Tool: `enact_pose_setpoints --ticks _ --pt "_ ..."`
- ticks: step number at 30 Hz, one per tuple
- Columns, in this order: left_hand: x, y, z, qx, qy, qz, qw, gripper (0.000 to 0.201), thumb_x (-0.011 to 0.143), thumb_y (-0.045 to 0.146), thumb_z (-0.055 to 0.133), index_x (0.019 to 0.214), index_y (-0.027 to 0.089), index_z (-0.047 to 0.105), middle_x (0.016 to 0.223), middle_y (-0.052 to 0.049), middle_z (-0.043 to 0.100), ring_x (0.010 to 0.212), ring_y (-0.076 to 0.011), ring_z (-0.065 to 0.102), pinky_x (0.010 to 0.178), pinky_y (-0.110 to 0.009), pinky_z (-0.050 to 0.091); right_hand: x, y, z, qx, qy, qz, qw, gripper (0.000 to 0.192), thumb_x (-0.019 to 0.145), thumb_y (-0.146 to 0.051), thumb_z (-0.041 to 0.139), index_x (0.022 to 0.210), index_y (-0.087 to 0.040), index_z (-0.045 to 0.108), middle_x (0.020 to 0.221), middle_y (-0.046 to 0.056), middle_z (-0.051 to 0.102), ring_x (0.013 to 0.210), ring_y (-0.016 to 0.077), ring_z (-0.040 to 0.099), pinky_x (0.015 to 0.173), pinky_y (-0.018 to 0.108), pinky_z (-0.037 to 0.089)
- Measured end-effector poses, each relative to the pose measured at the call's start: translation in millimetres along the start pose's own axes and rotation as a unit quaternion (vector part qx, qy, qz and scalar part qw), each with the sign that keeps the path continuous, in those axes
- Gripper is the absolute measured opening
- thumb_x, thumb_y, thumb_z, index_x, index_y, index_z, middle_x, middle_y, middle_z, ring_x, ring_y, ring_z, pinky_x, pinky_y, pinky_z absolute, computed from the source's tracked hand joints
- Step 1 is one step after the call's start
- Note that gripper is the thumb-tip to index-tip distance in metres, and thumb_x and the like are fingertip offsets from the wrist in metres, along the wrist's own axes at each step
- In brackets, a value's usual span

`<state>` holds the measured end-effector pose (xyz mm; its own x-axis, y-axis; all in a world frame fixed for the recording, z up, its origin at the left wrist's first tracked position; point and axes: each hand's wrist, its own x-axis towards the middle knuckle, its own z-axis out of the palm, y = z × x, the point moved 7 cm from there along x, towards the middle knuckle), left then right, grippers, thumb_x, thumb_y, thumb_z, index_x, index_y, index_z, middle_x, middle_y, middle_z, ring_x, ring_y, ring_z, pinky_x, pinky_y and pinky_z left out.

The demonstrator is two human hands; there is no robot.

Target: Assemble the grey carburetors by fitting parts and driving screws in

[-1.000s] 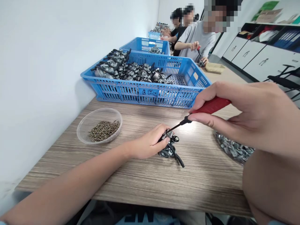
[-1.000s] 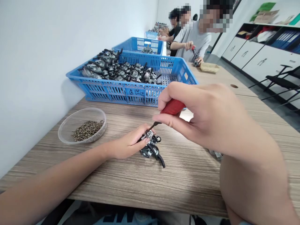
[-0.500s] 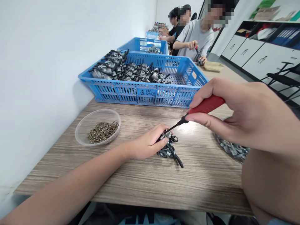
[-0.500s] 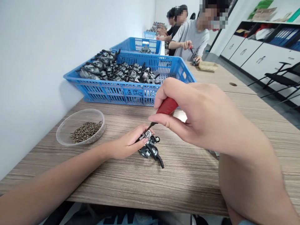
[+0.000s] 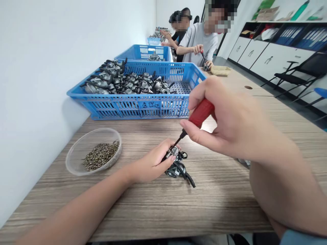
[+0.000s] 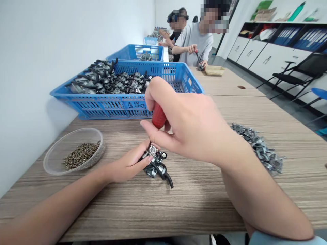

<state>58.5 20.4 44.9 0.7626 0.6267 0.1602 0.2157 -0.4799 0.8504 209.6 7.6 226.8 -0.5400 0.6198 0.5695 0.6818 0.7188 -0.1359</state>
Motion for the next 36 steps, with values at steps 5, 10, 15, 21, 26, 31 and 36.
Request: enact_pose_setpoints --ticks 5,10,15,21,26,31,36 --pt "-0.3 -0.1 0.1 -0.017 -0.001 0.005 1.0 0.034 0.119 0.043 0.046 0.143 0.02 0.054 0.133 -0.013 0.068 0.119 -0.0279 0.065 0.111 -0.045 0.053 3.1 8.0 1.8 0.041 0.03 -0.031 0.998 0.021 0.101 -0.031 0.073 0.111 -0.027 0.056 0.094 0.0 0.074 0.074 0.0199 0.067 0.068 0.037 0.05" --pt "1.1 2.1 -0.7 -0.013 -0.006 0.019 1.0 0.029 0.119 0.041 0.046 0.137 0.021 0.057 0.13 -0.012 0.067 0.119 -0.0273 0.064 0.111 -0.043 0.052 -2.3 19.2 -17.6 0.042 0.064 -0.027 0.997 0.025 0.096 -0.026 0.077 0.104 -0.028 0.053 0.093 0.0 0.071 0.07 0.0207 0.067 0.062 0.038 0.049" --pt "1.1 1.9 -0.8 -0.015 -0.003 0.029 0.999 0.028 0.119 0.038 0.046 0.139 0.022 0.057 0.129 -0.011 0.067 0.117 -0.026 0.064 0.11 -0.041 0.052 -3.8 25.7 -22.4 0.017 0.086 -0.029 0.996 0.029 0.092 -0.026 0.079 0.101 -0.029 0.052 0.091 0.001 0.07 0.072 0.0233 0.068 0.067 0.042 0.054" --pt "1.3 4.2 -1.3 -0.009 0.0 0.024 1.0 0.023 0.117 0.039 0.046 0.128 0.022 0.056 0.126 -0.011 0.067 0.113 -0.0265 0.063 0.108 -0.043 0.053 -2.8 23.3 -9.7 0.012 0.078 -0.023 0.997 0.027 0.092 -0.031 0.077 0.102 -0.03 0.052 0.091 -0.003 0.071 0.07 0.0207 0.068 0.061 0.037 0.052" --pt "2.1 4.9 -1.3 0.002 0.002 0.032 0.999 0.02 0.118 0.038 0.045 0.125 0.022 0.055 0.122 -0.01 0.066 0.111 -0.0258 0.062 0.106 -0.042 0.052 -1.8 18.9 -5.5 0.042 0.079 -0.055 0.994 0.029 0.089 -0.023 0.075 0.101 -0.03 0.049 0.087 -0.006 0.07 0.065 0.0171 0.065 0.058 0.034 0.049" --pt "1.9 3.9 -1.4 0.009 0.007 0.032 0.999 0.02 0.117 0.038 0.045 0.124 0.022 0.055 0.119 -0.01 0.065 0.107 -0.0253 0.062 0.101 -0.041 0.053 -2.4 22.2 0.0 0.034 0.069 -0.035 0.996 0.026 0.089 -0.024 0.077 0.1 -0.03 0.054 0.087 -0.002 0.073 0.07 0.021 0.068 0.06 0.036 0.052" --pt "1.3 4.2 -1.9 0.014 0.011 0.029 0.999 0.023 0.117 0.04 0.045 0.127 0.022 0.055 0.12 -0.01 0.067 0.107 -0.0261 0.062 0.102 -0.042 0.054 -2.6 22.2 2.0 0.051 0.072 -0.048 0.995 0.027 0.089 -0.024 0.077 0.102 -0.029 0.055 0.085 -0.003 0.072 0.07 0.02 0.067 0.061 0.035 0.051"
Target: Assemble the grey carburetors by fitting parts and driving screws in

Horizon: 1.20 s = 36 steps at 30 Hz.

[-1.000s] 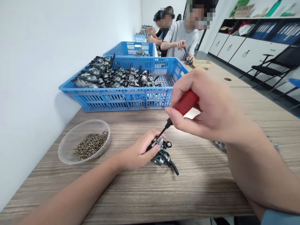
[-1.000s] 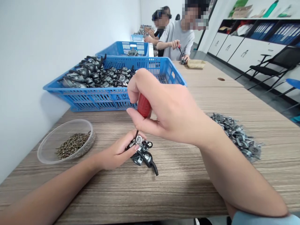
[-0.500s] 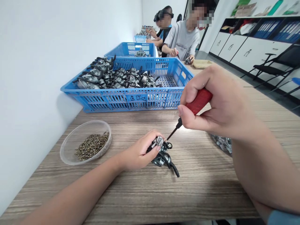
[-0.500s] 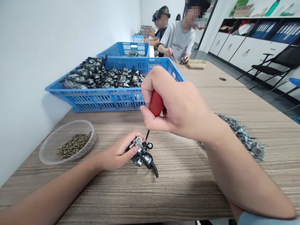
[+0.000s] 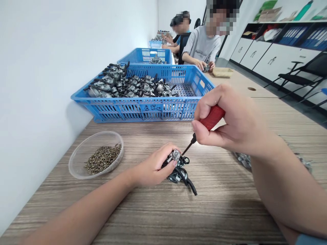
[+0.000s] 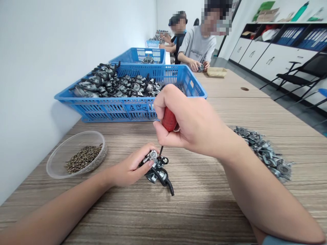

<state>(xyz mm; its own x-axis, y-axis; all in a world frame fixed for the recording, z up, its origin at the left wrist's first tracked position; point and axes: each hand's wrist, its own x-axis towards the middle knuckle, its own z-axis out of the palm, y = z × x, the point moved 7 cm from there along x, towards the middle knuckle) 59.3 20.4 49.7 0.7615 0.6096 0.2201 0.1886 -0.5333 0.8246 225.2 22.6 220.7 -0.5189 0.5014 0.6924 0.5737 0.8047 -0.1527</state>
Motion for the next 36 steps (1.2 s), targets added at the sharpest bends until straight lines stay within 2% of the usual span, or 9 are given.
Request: enact_pose_setpoints --ticks 4,13,16,22,25,27,31,36 --pt "0.2 0.3 0.3 0.0 -0.001 0.0 1.0 0.022 0.116 0.04 0.046 0.127 0.022 0.055 0.122 -0.011 0.067 0.11 -0.0268 0.063 0.106 -0.044 0.054 1.8 -2.9 -3.4 0.02 0.004 -0.006 1.0 0.033 0.085 -0.018 0.078 0.102 -0.03 0.052 0.086 -0.005 0.071 0.063 0.0171 0.064 0.057 0.034 0.048" --pt "0.7 2.0 0.3 -0.008 -0.006 0.004 1.0 0.022 0.117 0.039 0.045 0.126 0.022 0.055 0.126 -0.012 0.066 0.116 -0.0277 0.062 0.109 -0.044 0.051 -1.1 -1.8 -0.6 0.018 0.001 -0.01 1.0 0.026 0.089 -0.021 0.077 0.103 -0.03 0.057 0.087 -0.005 0.071 0.066 0.0181 0.065 0.058 0.033 0.048" --pt "1.0 1.8 0.4 -0.008 -0.006 0.012 1.0 0.021 0.117 0.038 0.046 0.126 0.021 0.054 0.126 -0.012 0.066 0.116 -0.0275 0.062 0.108 -0.043 0.051 -2.2 -2.4 -1.1 0.05 -0.038 0.005 0.998 0.025 0.094 -0.023 0.079 0.109 -0.032 0.061 0.092 -0.003 0.074 0.074 0.0209 0.069 0.062 0.035 0.052" --pt "0.7 -0.5 0.5 -0.013 -0.007 0.006 1.0 0.022 0.118 0.037 0.047 0.13 0.02 0.055 0.12 -0.01 0.065 0.11 -0.0248 0.062 0.104 -0.04 0.052 -13.1 -3.6 -14.6 0.129 -0.189 0.041 0.973 0.029 0.102 -0.029 0.073 0.128 -0.03 0.059 0.123 0.007 0.073 0.108 0.029 0.074 0.086 0.042 0.063" --pt "0.5 0.4 0.5 -0.015 -0.008 0.009 1.0 0.022 0.117 0.037 0.047 0.129 0.02 0.055 0.12 -0.01 0.065 0.11 -0.0248 0.061 0.104 -0.04 0.051 -19.7 3.2 -22.8 0.111 -0.238 0.057 0.963 0.031 0.105 -0.036 0.073 0.134 -0.033 0.062 0.132 0.007 0.072 0.108 0.0283 0.073 0.078 0.038 0.063" --pt "0.7 0.7 0.6 -0.016 -0.008 0.008 1.0 0.021 0.117 0.036 0.047 0.127 0.019 0.055 0.12 -0.01 0.064 0.11 -0.025 0.061 0.104 -0.04 0.05 -21.1 5.3 -24.8 0.11 -0.249 0.057 0.961 0.028 0.106 -0.039 0.073 0.133 -0.034 0.065 0.132 0.006 0.073 0.106 0.0278 0.073 0.074 0.037 0.063" --pt "1.2 0.2 0.6 -0.011 -0.004 0.007 1.0 0.02 0.116 0.036 0.048 0.125 0.02 0.055 0.118 -0.009 0.064 0.108 -0.0249 0.06 0.102 -0.04 0.05 -19.6 2.9 -23.0 0.126 -0.243 0.065 0.96 0.018 0.108 -0.032 0.066 0.126 -0.032 0.065 0.129 0.005 0.075 0.107 0.0267 0.073 0.078 0.039 0.063" --pt "0.5 -1.2 0.9 0.0 0.0 0.007 1.0 0.021 0.116 0.037 0.047 0.125 0.02 0.055 0.114 -0.008 0.063 0.105 -0.0245 0.06 0.097 -0.039 0.05 -19.7 -4.4 -23.9 0.101 -0.247 0.053 0.962 0.018 0.111 -0.028 0.061 0.128 -0.034 0.063 0.132 0.001 0.074 0.108 0.0216 0.073 0.079 0.035 0.061"
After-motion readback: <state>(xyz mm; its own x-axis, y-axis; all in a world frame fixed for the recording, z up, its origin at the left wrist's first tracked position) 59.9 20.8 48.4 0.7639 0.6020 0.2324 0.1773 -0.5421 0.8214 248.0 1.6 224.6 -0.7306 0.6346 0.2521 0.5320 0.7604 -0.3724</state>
